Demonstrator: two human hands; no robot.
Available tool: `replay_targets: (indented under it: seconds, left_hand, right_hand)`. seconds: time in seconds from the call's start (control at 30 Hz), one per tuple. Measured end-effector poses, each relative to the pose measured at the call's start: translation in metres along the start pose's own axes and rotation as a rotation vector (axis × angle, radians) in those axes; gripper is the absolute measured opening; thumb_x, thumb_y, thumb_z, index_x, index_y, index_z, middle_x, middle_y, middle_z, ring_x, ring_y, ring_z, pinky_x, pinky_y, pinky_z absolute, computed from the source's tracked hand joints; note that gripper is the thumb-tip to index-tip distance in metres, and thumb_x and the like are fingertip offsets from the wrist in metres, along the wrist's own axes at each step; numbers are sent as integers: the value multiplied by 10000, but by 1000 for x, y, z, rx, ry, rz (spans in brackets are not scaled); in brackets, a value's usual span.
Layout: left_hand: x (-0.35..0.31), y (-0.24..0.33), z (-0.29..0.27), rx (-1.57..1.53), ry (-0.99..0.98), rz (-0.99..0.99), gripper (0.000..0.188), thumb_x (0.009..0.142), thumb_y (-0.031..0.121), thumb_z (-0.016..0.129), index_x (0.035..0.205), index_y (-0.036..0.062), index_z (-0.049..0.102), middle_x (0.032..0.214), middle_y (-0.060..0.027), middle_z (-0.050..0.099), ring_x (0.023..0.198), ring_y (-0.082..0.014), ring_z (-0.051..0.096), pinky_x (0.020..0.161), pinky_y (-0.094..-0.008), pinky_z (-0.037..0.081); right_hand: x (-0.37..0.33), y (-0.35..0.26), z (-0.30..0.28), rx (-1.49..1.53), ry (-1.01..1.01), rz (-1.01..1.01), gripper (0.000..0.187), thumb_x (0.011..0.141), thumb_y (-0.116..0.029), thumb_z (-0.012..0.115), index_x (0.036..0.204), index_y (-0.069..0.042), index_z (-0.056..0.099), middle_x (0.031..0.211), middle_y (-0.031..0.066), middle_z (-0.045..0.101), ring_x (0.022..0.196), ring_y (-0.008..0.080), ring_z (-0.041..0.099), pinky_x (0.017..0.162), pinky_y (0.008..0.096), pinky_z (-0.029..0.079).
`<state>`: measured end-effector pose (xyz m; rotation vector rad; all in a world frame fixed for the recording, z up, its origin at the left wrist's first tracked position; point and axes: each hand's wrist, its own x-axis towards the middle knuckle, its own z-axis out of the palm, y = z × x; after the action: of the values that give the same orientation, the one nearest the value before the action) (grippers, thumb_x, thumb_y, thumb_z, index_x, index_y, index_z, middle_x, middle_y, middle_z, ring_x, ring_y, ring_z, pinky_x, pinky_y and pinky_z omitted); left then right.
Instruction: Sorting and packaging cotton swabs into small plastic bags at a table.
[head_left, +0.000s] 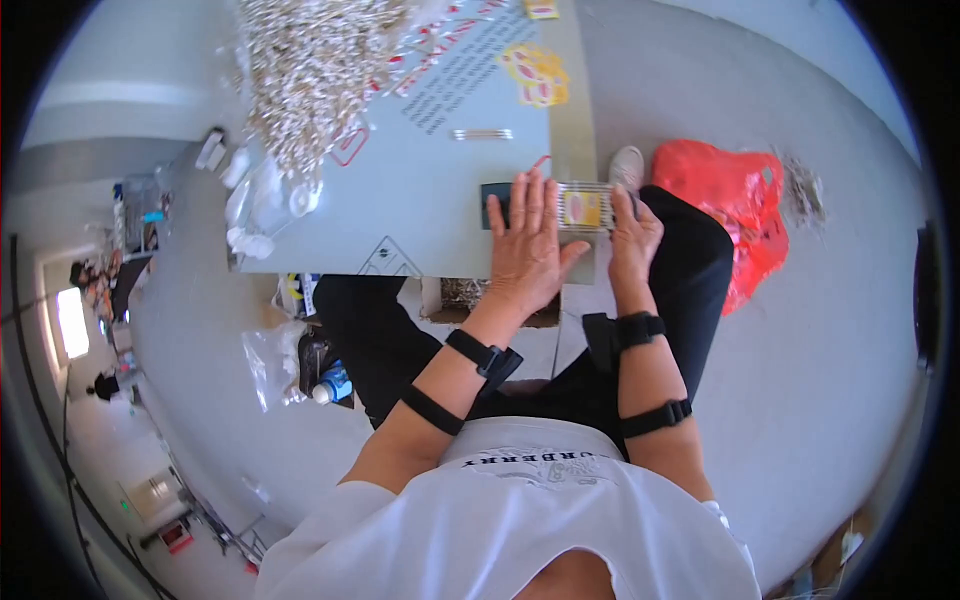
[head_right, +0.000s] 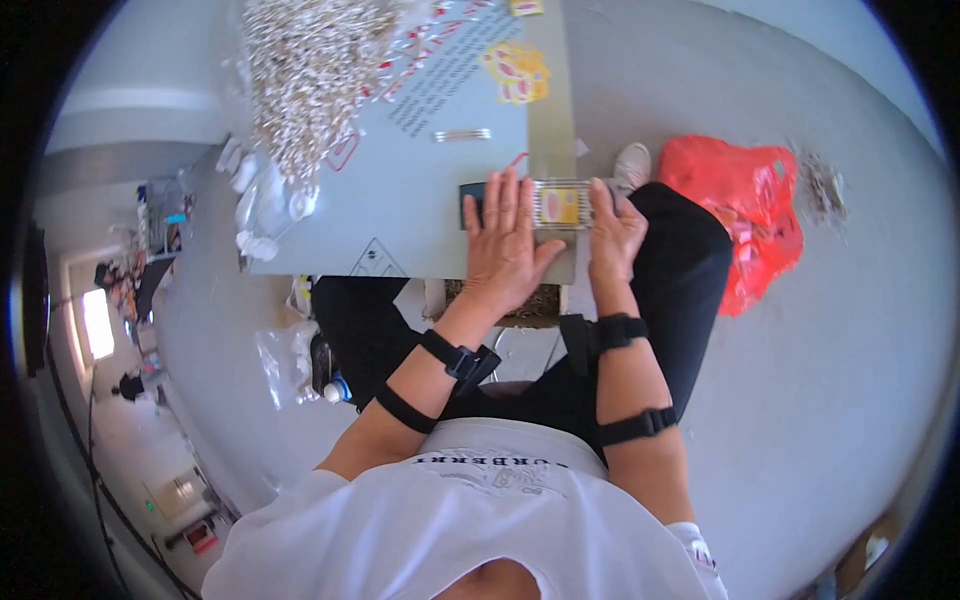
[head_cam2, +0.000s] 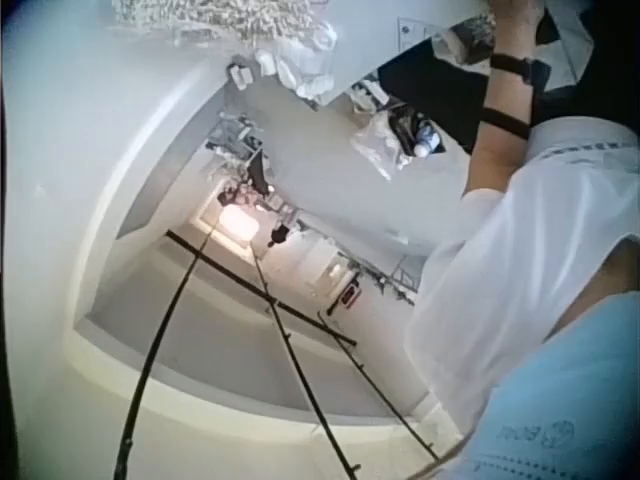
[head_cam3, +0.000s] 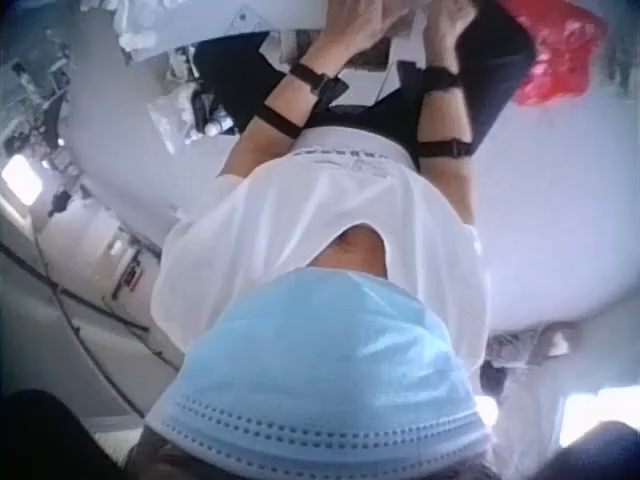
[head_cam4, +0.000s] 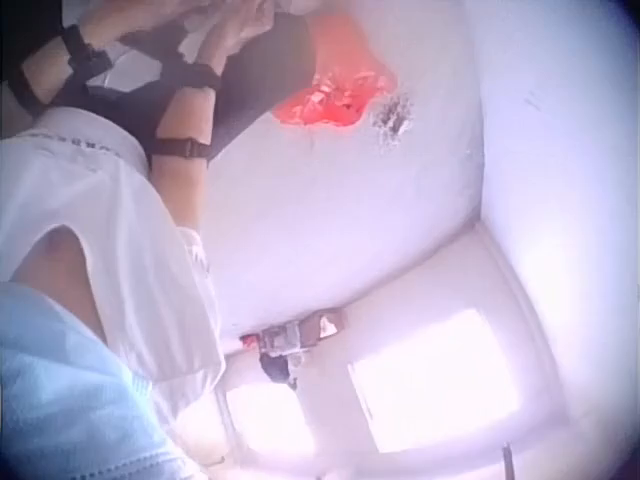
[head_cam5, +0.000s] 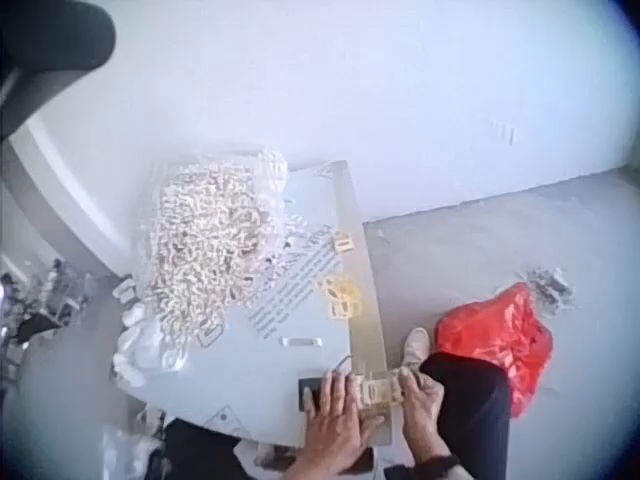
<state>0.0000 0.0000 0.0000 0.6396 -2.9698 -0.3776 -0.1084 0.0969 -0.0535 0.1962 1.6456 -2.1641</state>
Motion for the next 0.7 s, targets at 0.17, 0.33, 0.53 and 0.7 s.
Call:
replay_targets:
  seconds: [0.17, 0.33, 0.53, 0.7]
  left_hand:
    - [9, -12, -3, -101, 86, 5, 811, 897, 442, 586, 1483, -8, 250, 1572, -199, 180, 1462, -383, 142, 1145, -588, 107]
    - [10, -112, -10, -183, 475, -113, 571, 817, 109, 669, 1322, -14, 432, 1368, -221, 449, 1283, -400, 407, 1071, -508, 326]
    - [39, -212, -45, -155, 608, -331, 354, 752, 9, 674, 1091, 21, 573, 1076, -163, 597, 1053, -375, 532, 927, -452, 440]
    - [45, -253, -74, -94, 521, -397, 284, 736, 8, 693, 1012, 26, 623, 1044, -153, 604, 1039, -355, 541, 913, -447, 445]
  right_hand:
    - [15, -13, -19, -253, 226, -421, 213, 915, -169, 686, 1004, 21, 657, 911, 41, 655, 796, 95, 561, 694, 233, 455]
    - [-10, -56, 10, -734, 176, -857, 163, 900, -97, 666, 1021, 9, 641, 856, 67, 625, 754, 156, 572, 690, 251, 462]
    - [-20, -61, 91, -936, -454, -635, 202, 798, -7, 683, 994, 0, 635, 909, 135, 628, 784, 267, 622, 709, 335, 500]
    - [18, -41, 140, -1170, -426, -799, 376, 716, -49, 734, 1076, -22, 629, 1024, 171, 587, 1001, 359, 575, 843, 440, 481]
